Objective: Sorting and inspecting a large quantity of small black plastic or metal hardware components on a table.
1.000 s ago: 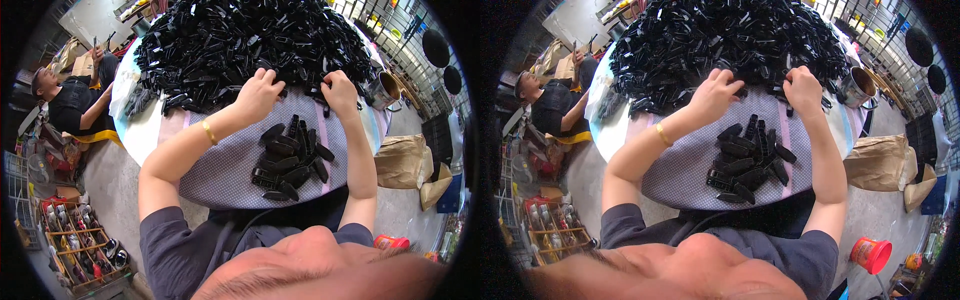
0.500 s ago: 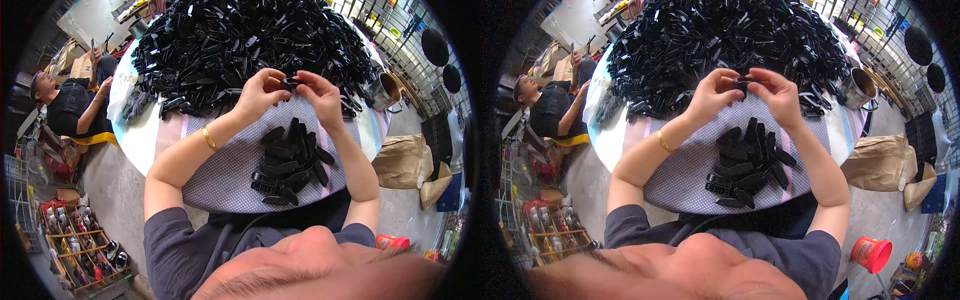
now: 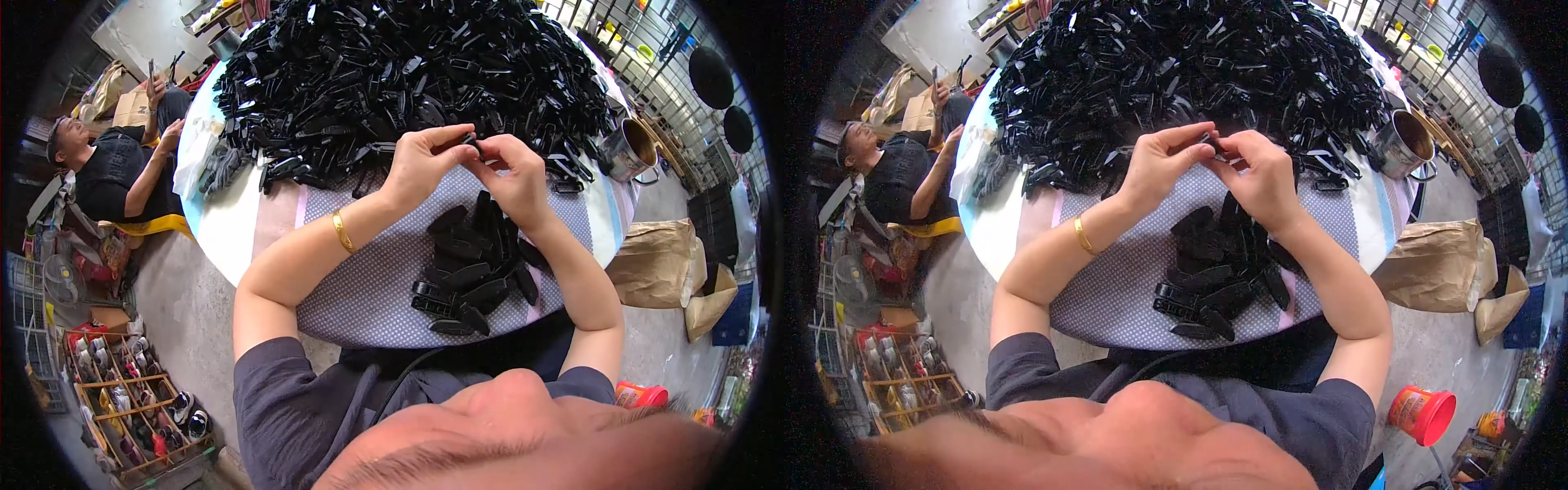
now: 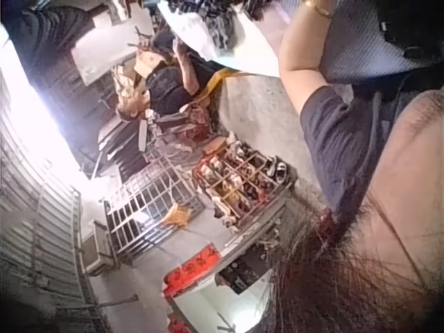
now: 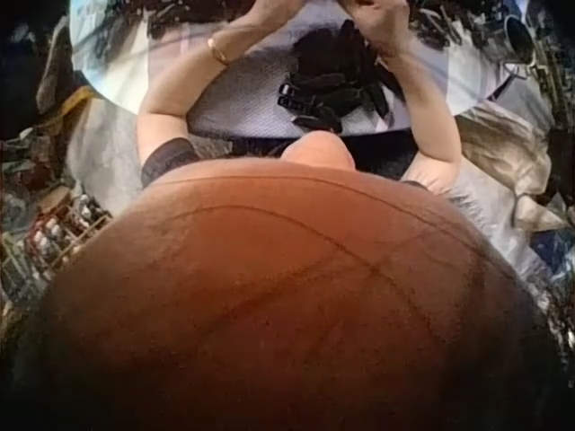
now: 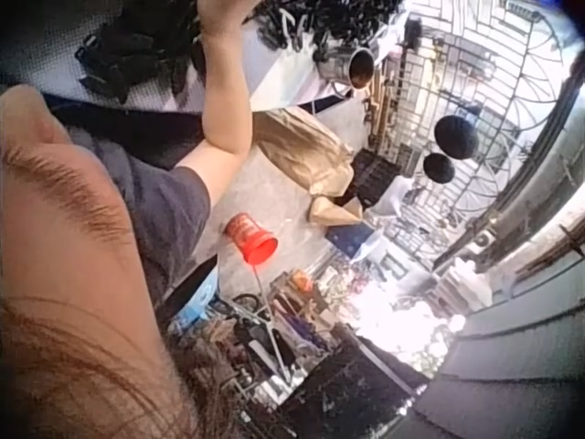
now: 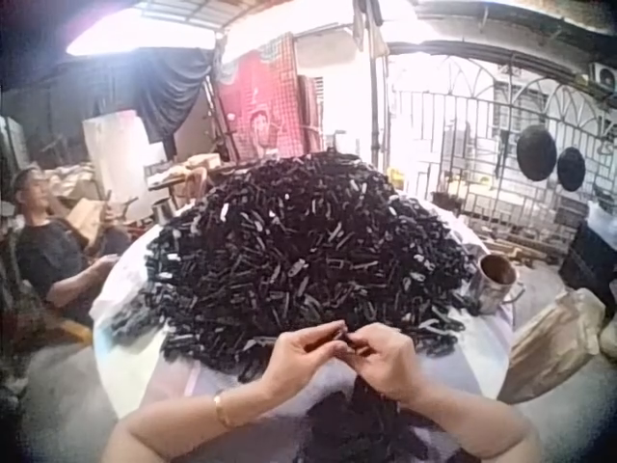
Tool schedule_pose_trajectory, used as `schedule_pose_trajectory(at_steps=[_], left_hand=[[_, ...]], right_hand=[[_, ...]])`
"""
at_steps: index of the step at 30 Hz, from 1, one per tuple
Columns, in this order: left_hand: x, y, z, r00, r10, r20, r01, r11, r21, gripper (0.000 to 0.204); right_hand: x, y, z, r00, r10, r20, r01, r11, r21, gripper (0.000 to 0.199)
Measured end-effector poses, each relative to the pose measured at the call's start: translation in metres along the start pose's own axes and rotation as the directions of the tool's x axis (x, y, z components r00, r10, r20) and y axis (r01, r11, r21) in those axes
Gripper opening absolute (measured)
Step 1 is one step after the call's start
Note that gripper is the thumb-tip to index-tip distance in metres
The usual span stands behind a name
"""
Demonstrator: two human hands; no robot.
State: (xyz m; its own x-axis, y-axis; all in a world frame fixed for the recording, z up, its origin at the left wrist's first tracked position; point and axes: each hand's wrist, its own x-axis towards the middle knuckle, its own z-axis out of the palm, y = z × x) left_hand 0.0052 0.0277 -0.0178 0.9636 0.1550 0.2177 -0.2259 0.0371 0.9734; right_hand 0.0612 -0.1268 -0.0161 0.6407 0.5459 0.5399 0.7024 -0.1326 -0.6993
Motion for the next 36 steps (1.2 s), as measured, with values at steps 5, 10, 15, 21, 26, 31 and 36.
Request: schedule_pose_trajectory(at_steps=[5, 10, 15, 21, 26, 31, 36], left_hand=[[0.005, 0.0, -0.005, 0.995, -0.074, 0.06, 0.088, 0.959, -0.268, 0.026], [0.005, 0.001, -0.013, 0.986, -0.038, 0.162, 0.086, 0.949, -0.303, 0.024], [0.004, 0.018, -0.01, 0.986, 0.021, 0.162, -0.007, 0.996, -0.086, 0.025], [-0.013, 0.039, 0.005, 0.871, 0.074, 0.485, -0.352, 0.784, 0.511, 0.034], [-0.022, 0.03, 0.013, 0.652, 0.189, 0.735, -0.595, 0.728, 0.341, 0.028], [-0.002, 0.031, -0.021, 0.928, 0.048, 0.369, -0.37, 0.239, 0.898, 0.021], [0.001, 0.013, -0.028, 0.945, -0.006, 0.327, -0.327, -0.026, 0.945, 0.013]], right_hand=[[0.005, 0.009, -0.003, 0.948, 0.274, 0.162, -0.305, 0.928, 0.215, 0.024], [0.002, 0.006, -0.007, 0.941, 0.185, 0.284, -0.228, 0.965, 0.126, 0.019], [0.003, 0.004, -0.011, 0.982, 0.042, 0.187, -0.048, 0.998, 0.03, 0.018], [0.027, 0.029, -0.065, 0.928, 0.321, 0.19, -0.37, 0.855, 0.364, 0.017], [0.022, 0.053, -0.064, 0.984, 0.11, 0.139, -0.037, 0.894, -0.447, 0.021], [0.012, 0.044, -0.058, 0.969, 0.167, 0.181, -0.005, 0.749, -0.662, 0.026], [0.013, 0.008, -0.059, 0.922, 0.38, 0.077, -0.153, 0.541, -0.827, 0.026]])
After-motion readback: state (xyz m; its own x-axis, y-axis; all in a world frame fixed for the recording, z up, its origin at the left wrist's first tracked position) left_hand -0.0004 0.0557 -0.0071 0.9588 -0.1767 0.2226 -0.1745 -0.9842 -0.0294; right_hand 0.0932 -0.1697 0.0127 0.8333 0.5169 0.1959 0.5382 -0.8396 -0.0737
